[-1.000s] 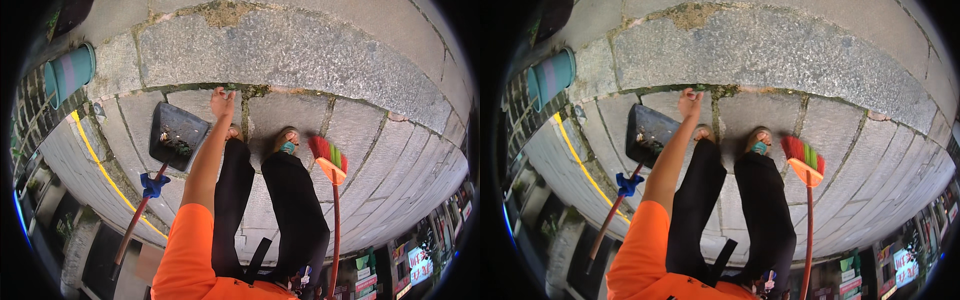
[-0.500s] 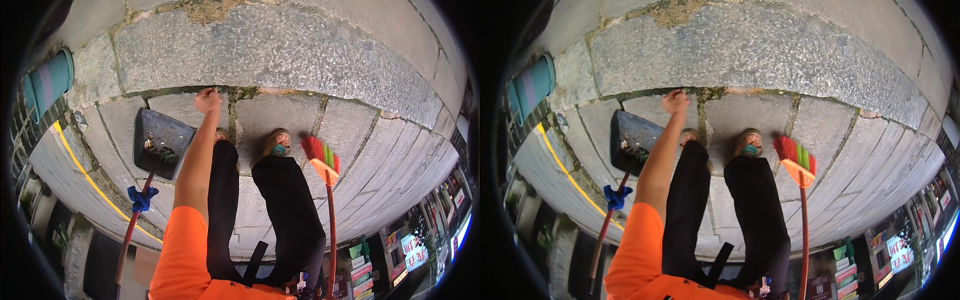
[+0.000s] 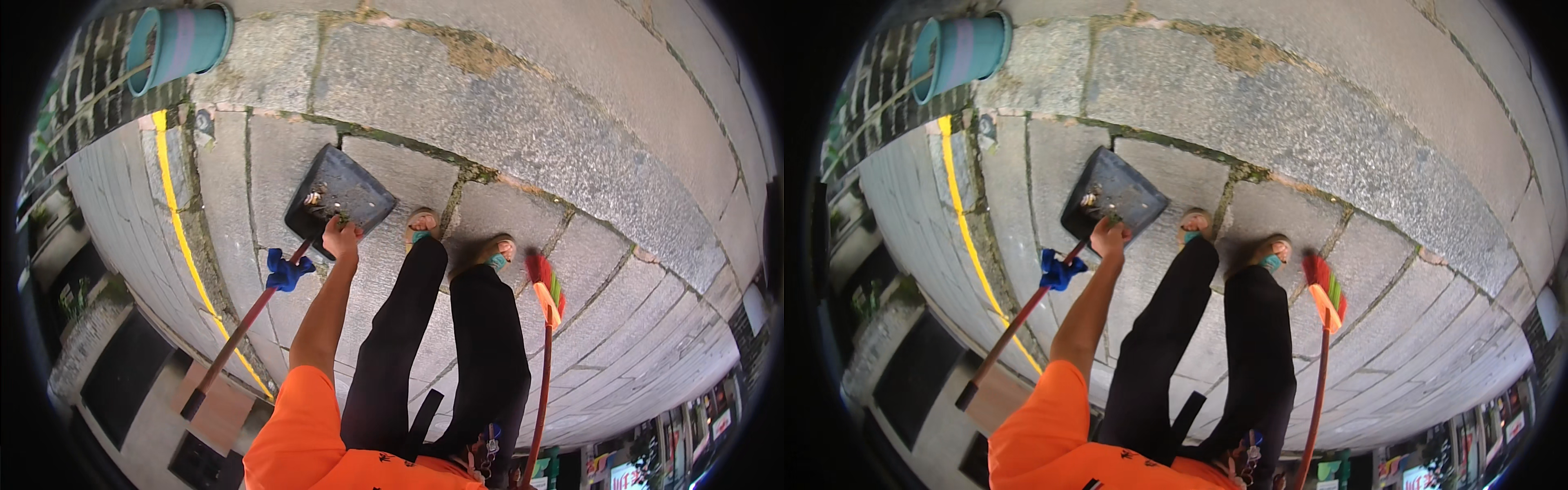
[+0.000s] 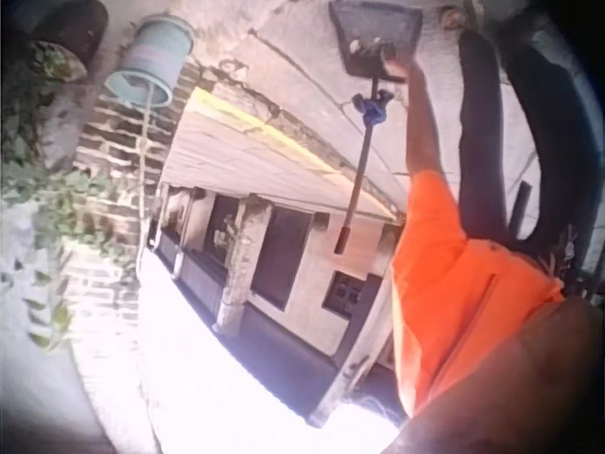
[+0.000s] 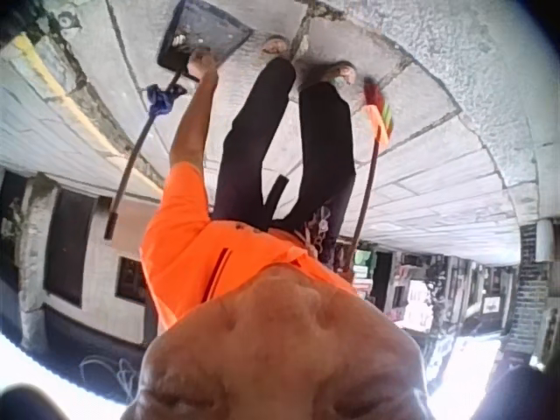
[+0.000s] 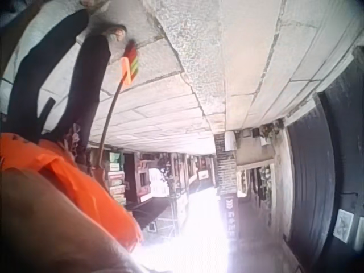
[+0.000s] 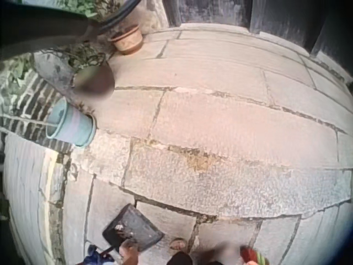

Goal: The person sweeps a stone-paved outdoor area using a broom and dustpan. They gather debris from the ground and transfer it into the dustpan, moving along the path and around potted plants.

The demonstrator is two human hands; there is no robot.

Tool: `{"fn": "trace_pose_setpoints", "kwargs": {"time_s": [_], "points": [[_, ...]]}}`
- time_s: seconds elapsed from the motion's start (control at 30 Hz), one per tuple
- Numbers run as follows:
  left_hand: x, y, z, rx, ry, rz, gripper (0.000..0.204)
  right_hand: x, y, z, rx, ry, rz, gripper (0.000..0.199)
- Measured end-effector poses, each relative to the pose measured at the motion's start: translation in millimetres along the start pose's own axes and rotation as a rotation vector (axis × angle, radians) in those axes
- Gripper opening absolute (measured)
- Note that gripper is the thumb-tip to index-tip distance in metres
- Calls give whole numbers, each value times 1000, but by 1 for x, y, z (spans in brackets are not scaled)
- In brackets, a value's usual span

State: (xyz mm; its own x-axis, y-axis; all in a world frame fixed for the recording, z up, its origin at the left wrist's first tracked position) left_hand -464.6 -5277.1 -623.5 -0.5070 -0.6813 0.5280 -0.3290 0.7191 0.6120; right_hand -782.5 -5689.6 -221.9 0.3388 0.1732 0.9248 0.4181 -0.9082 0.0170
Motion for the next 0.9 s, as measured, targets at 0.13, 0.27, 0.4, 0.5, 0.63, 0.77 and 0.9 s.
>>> {"fn": "trace_pose_setpoints", "kwargs": {"time_s": [0.13,0.27,0.4,0.5,0.63,0.77,0.9], "points": [[-8,71,10,-287,388,66,26,20,25,-16,24,56,-2,14],[53,109,-13,83,150,141,15,47,43,-39,0,115,49,15],[127,174,-39,304,451,192,15,64,64,-52,-92,242,223,16],[165,244,-37,428,458,14,38,63,78,-49,-2,210,252,18],[169,321,-88,547,285,-105,65,63,65,-32,-261,151,40,22],[175,373,-164,585,85,33,75,168,46,4,-333,203,56,19],[162,391,-170,513,85,207,46,148,47,-45,-670,296,177,21]]}}
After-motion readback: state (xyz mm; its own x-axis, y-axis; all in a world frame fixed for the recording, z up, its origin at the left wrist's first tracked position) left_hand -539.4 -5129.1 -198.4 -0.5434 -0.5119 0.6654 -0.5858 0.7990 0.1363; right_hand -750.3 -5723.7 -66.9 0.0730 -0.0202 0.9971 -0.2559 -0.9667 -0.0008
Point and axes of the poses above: each hand's wrist, its own x-axis away from the middle knuckle, its own y-axis out of the back of the hand, z = x × y, the point moved 1 cm from there along -x, towards the middle knuckle, and after that the axes turned 5 degrees about z, right-handed, at the moved point
